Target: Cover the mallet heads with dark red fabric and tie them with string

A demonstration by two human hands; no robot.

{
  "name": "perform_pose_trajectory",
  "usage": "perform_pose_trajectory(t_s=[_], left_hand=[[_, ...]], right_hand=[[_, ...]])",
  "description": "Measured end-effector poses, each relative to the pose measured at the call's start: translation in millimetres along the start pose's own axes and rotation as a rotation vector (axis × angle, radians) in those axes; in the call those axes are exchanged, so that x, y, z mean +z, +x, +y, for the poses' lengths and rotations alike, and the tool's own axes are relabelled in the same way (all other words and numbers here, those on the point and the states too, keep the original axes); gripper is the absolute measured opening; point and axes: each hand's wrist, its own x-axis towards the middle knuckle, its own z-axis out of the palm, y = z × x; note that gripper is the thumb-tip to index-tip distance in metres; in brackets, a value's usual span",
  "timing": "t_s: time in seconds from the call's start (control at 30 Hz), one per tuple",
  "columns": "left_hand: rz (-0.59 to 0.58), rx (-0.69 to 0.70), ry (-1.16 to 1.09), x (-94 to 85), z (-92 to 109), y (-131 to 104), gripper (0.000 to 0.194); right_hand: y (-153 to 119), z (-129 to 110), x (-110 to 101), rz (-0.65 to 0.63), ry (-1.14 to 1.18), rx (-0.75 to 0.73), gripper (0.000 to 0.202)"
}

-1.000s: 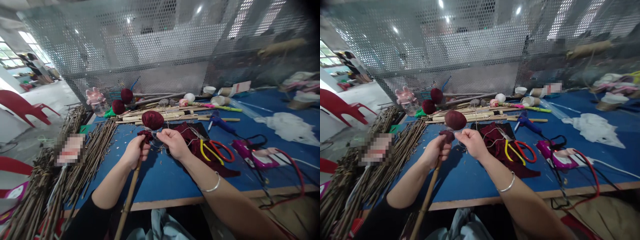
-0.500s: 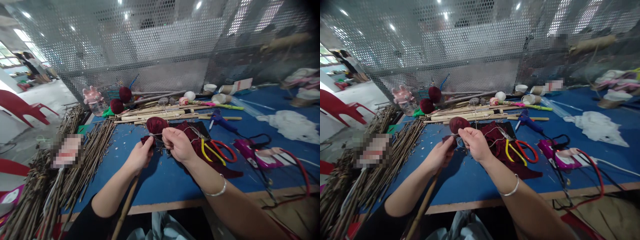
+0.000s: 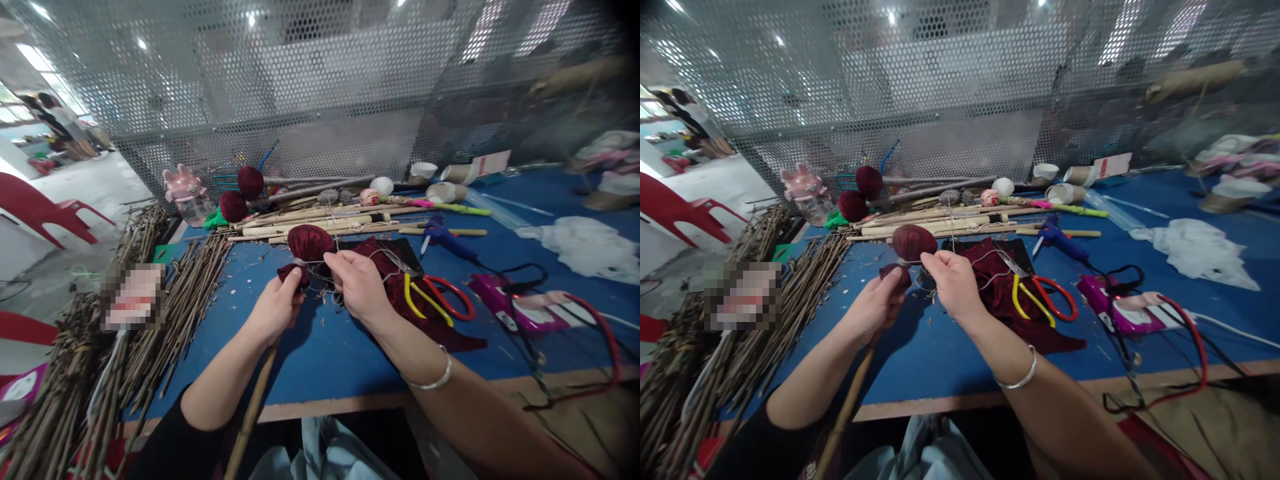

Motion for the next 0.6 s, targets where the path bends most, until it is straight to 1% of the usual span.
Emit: perform_pose_trajectory(t_s=[0.17, 0.27, 0.37, 0.47, 0.53, 0.6], left_hand=[[-0.027, 0.006, 0.031, 5.3, -1.3, -1.4, 0.037], [0.000, 0.004, 0.040, 4.9, -1.1, -0.9, 0.037], [0.035, 0.002, 0.010, 0.2, -0.2, 0.5, 0.037], [0.046, 0.019, -0.019, -5.0, 0.9, 1.2, 0.036], [0.037, 0.038, -0.037, -7.1, 2.0, 0.6, 0.036], [-0.011, 0.036, -0.086, -8.5, 3.7, -0.5, 0.038]], right_hand=[[2.1, -4.1, -1.5, 0.035, 0.050, -0.020, 0.042], [2.2, -5.4, -3.0, 0.044, -0.030, -0.009, 0.042], [-0.7, -5.8, -0.5, 0.016, -0.145, 0.007, 0.041], [-3.7, -3.5, 4.8, -0.013, -0.180, 0.022, 0.040], [-3.7, -0.3, 7.5, -0.037, -0.173, 0.051, 0.040], [-1.9, 3.5, 8.4, -0.063, -0.168, 0.080, 0.040]])
